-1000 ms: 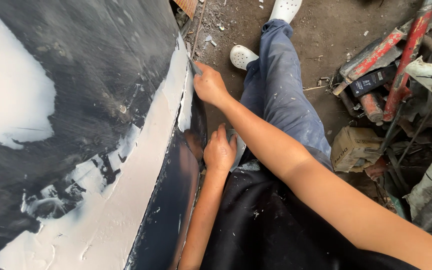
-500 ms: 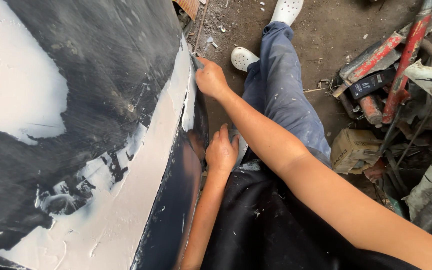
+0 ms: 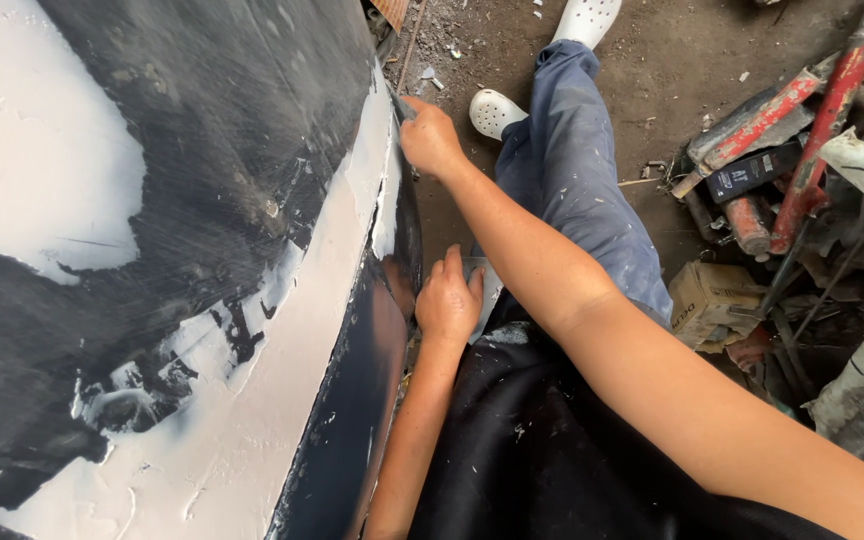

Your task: The person uses a sanding block to smooth the surface of a car bumper, focusing on the area where white filler has been applied. They then rub two sanding blocks together to clean them before returning to the bumper to peel off a strip of masking tape.

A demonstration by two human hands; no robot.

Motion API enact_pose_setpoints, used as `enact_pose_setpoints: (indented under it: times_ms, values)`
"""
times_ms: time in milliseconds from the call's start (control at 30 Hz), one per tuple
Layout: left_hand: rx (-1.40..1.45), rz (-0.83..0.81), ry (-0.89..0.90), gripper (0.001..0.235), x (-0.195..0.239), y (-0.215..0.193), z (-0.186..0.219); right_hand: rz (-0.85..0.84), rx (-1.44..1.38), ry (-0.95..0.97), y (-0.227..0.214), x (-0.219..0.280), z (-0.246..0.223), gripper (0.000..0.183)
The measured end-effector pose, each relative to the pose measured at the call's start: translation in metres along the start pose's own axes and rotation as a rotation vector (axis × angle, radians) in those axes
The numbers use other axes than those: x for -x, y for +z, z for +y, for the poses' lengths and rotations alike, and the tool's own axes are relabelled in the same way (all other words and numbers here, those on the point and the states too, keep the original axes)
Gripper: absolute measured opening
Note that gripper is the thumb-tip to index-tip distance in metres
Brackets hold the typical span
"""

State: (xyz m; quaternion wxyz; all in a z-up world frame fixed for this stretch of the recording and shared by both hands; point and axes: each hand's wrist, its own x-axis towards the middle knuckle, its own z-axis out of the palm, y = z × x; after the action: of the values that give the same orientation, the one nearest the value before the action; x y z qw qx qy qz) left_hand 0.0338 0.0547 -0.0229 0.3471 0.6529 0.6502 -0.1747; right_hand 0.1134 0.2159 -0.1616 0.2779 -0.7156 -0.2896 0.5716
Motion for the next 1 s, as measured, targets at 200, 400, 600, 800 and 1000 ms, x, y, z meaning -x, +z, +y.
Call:
enact_pose_setpoints:
  times_ms: [200,400,600,800,1000]
  values:
    - [0.004,0.007,-0.01,0.056,0.0,0.003,-0.001,-0.12,0.023,0.011,0.032,-0.05,0.092,0.047]
    - [0.013,0.028,-0.024,0.056,0.004,0.004,-0.003,-0.024,0.06,-0.03,0.016,-0.002,0.058,0.047]
    - [0.013,0.019,-0.04,0.057,0.003,0.003,-0.003,0.103,-0.05,-0.319,0.021,0.017,0.048,0.046]
    - [-0.002,0.065,-0.004,0.056,0.005,0.012,-0.012,-0.017,-0.184,-0.083,0.015,0.004,0.031,0.047]
    - [0.002,0.061,-0.002,0.056,0.004,0.014,-0.013,-0.068,-0.299,-0.005,0.032,-0.018,0.064,0.048]
